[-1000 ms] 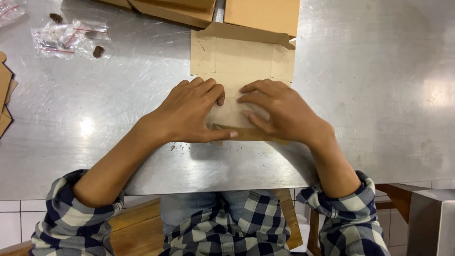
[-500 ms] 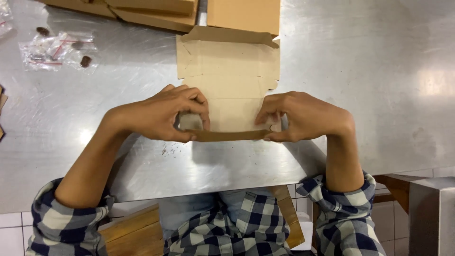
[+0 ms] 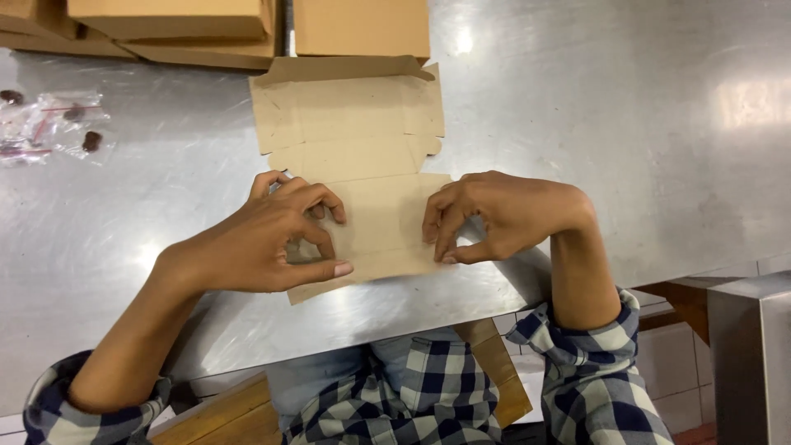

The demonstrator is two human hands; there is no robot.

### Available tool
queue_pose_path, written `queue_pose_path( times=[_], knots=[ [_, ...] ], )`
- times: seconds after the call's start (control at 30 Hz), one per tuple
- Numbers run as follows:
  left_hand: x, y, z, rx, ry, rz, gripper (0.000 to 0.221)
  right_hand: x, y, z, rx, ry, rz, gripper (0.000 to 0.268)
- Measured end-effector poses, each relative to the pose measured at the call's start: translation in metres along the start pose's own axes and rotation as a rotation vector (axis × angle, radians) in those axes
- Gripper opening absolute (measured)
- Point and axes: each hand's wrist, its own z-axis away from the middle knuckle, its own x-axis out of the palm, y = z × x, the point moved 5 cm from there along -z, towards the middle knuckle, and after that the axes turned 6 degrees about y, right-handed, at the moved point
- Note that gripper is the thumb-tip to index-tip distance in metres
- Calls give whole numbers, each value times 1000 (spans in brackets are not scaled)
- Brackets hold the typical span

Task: The person assembles a flat cardboard box blank on a stainless steel table. They fold the side panels and bottom flaps, then tuck the locking tabs into the corresponding slots to form the box base.

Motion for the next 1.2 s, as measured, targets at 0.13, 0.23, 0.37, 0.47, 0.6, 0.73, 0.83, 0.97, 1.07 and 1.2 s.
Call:
queue_pose_path(
  times=[0.13, 0.23, 0.37, 0.47, 0.6, 0.73, 0.83, 0.97, 1.07, 1.2],
  knots=[
    [7, 4, -8, 40, 132, -67, 33, -6, 6, 4, 91, 61, 16, 21],
    [21, -2, -18, 86, 210, -148, 34, -19, 23, 12, 250, 197, 82, 20],
    [35, -4, -26, 123, 286, -167, 32, -31, 51, 23, 410, 393, 183, 17],
    [35, 0, -28, 118, 279, -159, 37, -32, 47, 20, 396, 401, 165, 17],
    [34, 11, -37, 122, 306, -143, 55, -29, 42, 16, 364, 398, 180, 18],
    [35, 17, -44, 128, 282, -122, 71, -27, 42, 14, 374, 429, 181, 23],
    [36, 15, -54, 126, 340, -150, 57, -27, 49, 12, 368, 436, 169, 23],
    [36, 12, -64, 141, 457, -161, 36, -18, 52, 10, 422, 433, 116, 32],
    [37, 8, -70, 137, 501, -145, 25, -19, 46, 7, 301, 516, 6, 23],
    [27, 8, -66, 159, 572, -97, 17, -20, 40, -2, 192, 556, -54, 27]
  ],
)
